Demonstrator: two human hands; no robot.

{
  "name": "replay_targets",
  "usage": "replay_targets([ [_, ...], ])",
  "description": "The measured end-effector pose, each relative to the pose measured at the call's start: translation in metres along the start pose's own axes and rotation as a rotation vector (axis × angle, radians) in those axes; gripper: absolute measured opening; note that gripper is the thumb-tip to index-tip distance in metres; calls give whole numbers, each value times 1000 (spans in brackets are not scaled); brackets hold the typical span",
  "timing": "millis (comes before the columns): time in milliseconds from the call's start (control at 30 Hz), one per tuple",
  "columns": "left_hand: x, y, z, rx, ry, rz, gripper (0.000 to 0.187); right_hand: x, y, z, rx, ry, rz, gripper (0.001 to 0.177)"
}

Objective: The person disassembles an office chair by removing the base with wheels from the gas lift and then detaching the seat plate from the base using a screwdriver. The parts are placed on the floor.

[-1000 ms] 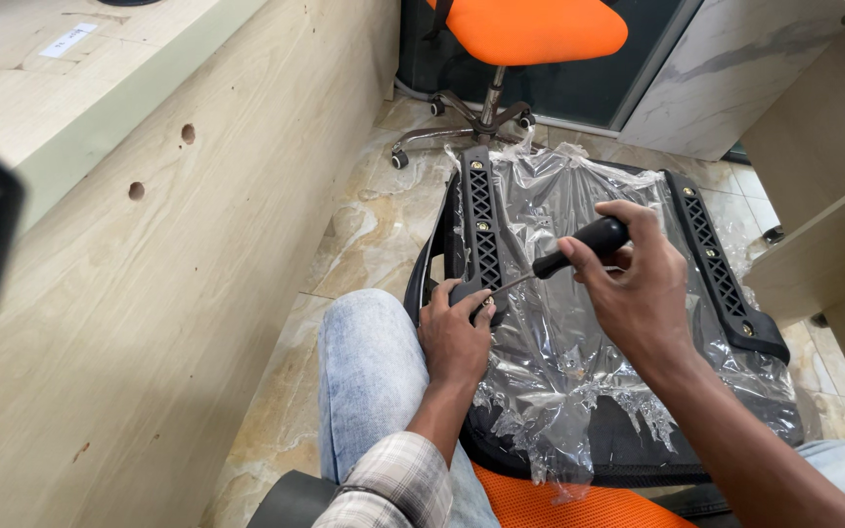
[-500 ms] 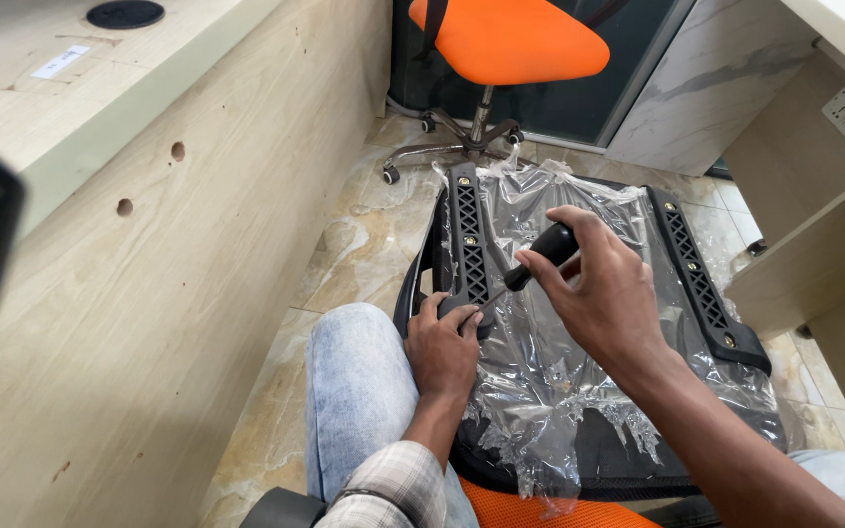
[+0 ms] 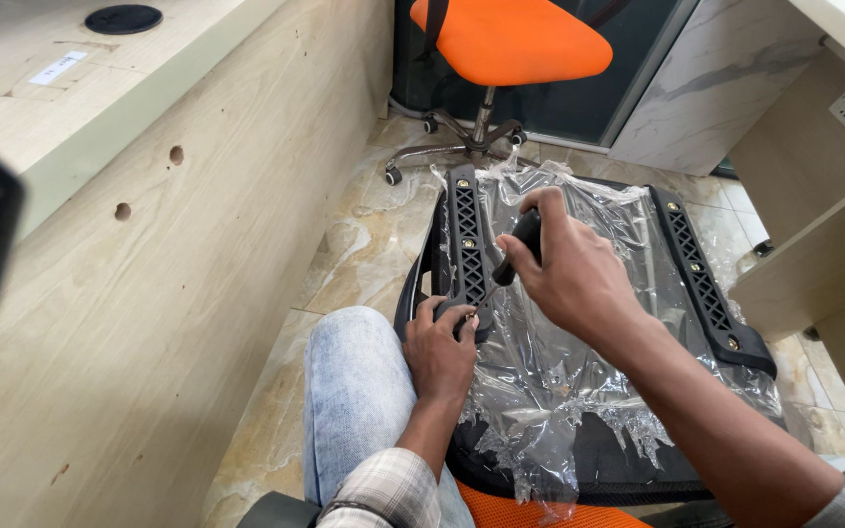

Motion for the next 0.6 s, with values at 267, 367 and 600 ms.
replay_targets([
  [267, 4, 0, 2, 29, 66, -32, 27, 9, -10, 10, 163, -5, -73, 45],
  [367, 16, -2, 18, 8, 33, -71, 47, 7, -11, 10, 234, 7, -101, 44],
  [600, 53, -17, 80, -331, 442, -386, 40, 5, -4, 5, 284, 5, -65, 41],
])
Point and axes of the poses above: each hand's wrist, its own y-axis away from the middle knuckle, its own x-axis out of the back of the hand, z = x × y, the point moved 4 cm from there along -y, towards the middle knuckle, and after that the axes turned 6 degrees about -z, right-handed, at the moved point
